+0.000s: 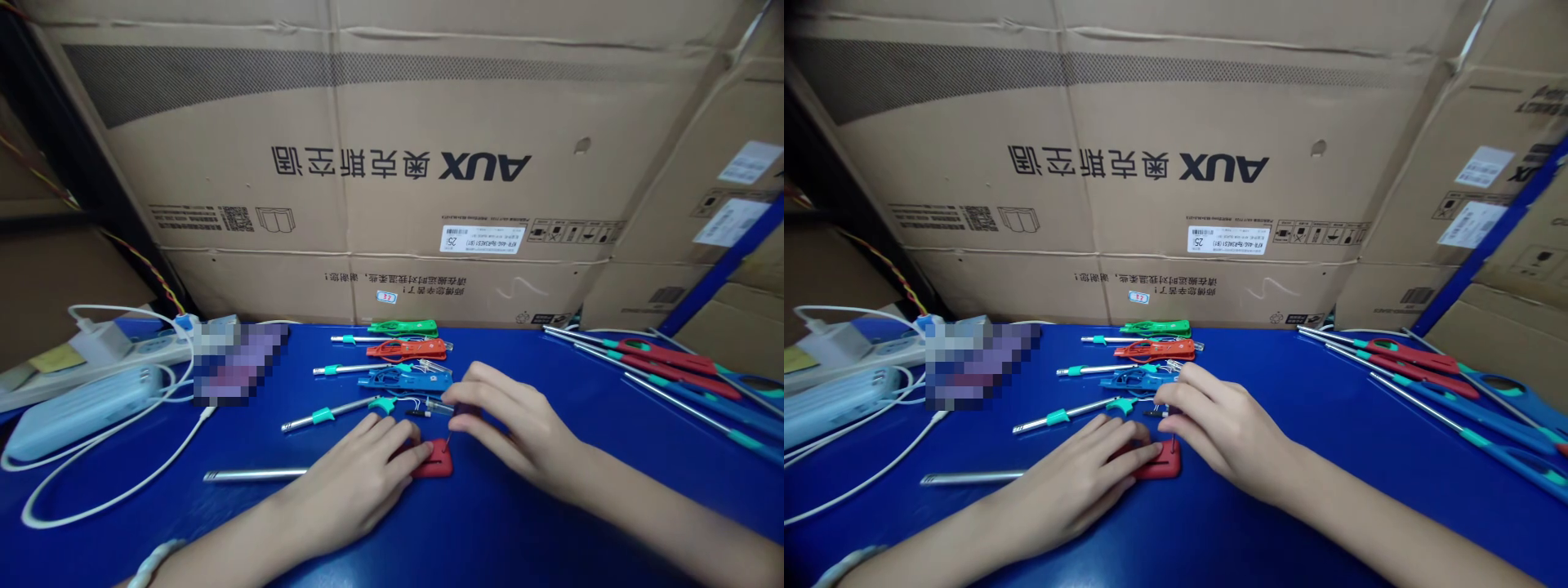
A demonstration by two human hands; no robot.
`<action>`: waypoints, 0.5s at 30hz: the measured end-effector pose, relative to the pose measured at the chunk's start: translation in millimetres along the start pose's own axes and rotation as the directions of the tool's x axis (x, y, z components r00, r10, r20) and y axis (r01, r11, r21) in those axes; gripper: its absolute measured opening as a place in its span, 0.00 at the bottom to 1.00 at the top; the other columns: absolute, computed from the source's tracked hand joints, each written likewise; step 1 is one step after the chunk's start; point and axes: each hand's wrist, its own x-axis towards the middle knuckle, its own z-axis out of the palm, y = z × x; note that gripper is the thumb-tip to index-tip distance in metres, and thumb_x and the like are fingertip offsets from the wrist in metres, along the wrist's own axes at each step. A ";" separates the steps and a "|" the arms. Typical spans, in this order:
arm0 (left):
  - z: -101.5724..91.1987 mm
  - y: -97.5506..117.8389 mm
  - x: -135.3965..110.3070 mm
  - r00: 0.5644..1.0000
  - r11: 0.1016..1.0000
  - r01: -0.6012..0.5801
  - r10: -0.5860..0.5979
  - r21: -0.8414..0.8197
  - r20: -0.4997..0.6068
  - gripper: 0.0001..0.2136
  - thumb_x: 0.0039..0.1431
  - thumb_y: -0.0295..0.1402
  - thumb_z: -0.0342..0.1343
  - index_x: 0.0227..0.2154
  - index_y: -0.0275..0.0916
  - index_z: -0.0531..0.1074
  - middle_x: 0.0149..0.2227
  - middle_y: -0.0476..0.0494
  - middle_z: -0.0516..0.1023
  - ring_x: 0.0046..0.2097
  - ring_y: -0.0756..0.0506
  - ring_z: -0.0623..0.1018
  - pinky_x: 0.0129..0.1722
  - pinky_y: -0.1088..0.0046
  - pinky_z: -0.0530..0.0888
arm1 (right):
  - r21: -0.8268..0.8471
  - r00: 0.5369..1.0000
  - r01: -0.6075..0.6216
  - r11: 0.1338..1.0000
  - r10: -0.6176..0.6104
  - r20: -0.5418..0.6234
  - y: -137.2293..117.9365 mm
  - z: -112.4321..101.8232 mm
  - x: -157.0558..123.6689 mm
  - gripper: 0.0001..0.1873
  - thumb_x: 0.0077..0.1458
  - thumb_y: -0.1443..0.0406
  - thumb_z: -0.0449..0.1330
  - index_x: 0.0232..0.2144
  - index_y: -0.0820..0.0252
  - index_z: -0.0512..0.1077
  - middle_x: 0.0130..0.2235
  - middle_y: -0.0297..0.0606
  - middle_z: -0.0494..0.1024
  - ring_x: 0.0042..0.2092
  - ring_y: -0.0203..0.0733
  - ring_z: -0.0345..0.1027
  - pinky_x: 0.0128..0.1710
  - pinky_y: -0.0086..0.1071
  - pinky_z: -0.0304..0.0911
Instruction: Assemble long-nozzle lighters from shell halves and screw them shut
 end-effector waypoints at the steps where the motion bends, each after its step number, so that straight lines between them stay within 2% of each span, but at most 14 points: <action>1: -0.1 0.0 -0.1 1.000 1.000 0.000 0.000 0.000 -0.003 0.16 0.66 0.25 0.45 0.55 0.38 0.63 0.44 0.41 0.70 0.42 0.43 0.70 0.44 0.65 0.68 | -0.005 1.000 -0.002 1.000 0.002 0.012 -0.7 -0.3 0.0 0.11 0.64 0.67 0.51 0.46 0.63 0.68 0.39 0.44 0.73 0.39 0.41 0.68 0.37 0.34 0.69; 3: -0.1 0.1 -0.2 1.000 1.000 0.002 -0.002 0.002 0.006 0.16 0.66 0.25 0.44 0.55 0.38 0.63 0.44 0.41 0.70 0.42 0.43 0.70 0.44 0.65 0.68 | 0.046 0.997 -0.023 0.999 0.020 0.074 -2.8 -3.3 1.7 0.14 0.65 0.69 0.49 0.52 0.63 0.65 0.45 0.47 0.73 0.47 0.43 0.67 0.46 0.37 0.67; 5: 0.0 0.1 -0.2 1.000 1.000 0.002 -0.002 0.001 0.010 0.15 0.66 0.25 0.44 0.55 0.38 0.63 0.44 0.41 0.70 0.42 0.43 0.70 0.43 0.64 0.69 | 0.148 0.991 -0.048 0.988 0.029 0.129 -5.2 -7.4 4.4 0.17 0.65 0.72 0.47 0.53 0.61 0.64 0.47 0.45 0.73 0.50 0.41 0.66 0.51 0.37 0.64; 9: 0.1 -0.1 0.1 1.000 1.000 0.002 -0.002 -0.009 0.004 0.15 0.67 0.25 0.44 0.54 0.39 0.63 0.45 0.41 0.70 0.43 0.42 0.70 0.45 0.63 0.68 | 0.245 0.993 -0.079 0.966 0.055 0.104 -8.7 -9.1 6.0 0.12 0.63 0.73 0.49 0.46 0.60 0.68 0.39 0.40 0.75 0.42 0.38 0.68 0.44 0.33 0.66; 15: 0.4 0.5 1.3 0.999 1.000 0.008 -0.009 0.013 0.045 0.15 0.67 0.25 0.43 0.55 0.39 0.62 0.45 0.41 0.69 0.42 0.42 0.69 0.44 0.62 0.68 | 0.184 0.998 -0.058 0.981 0.056 0.017 -10.9 -0.5 4.1 0.06 0.61 0.71 0.54 0.42 0.61 0.68 0.37 0.40 0.73 0.38 0.39 0.67 0.38 0.31 0.65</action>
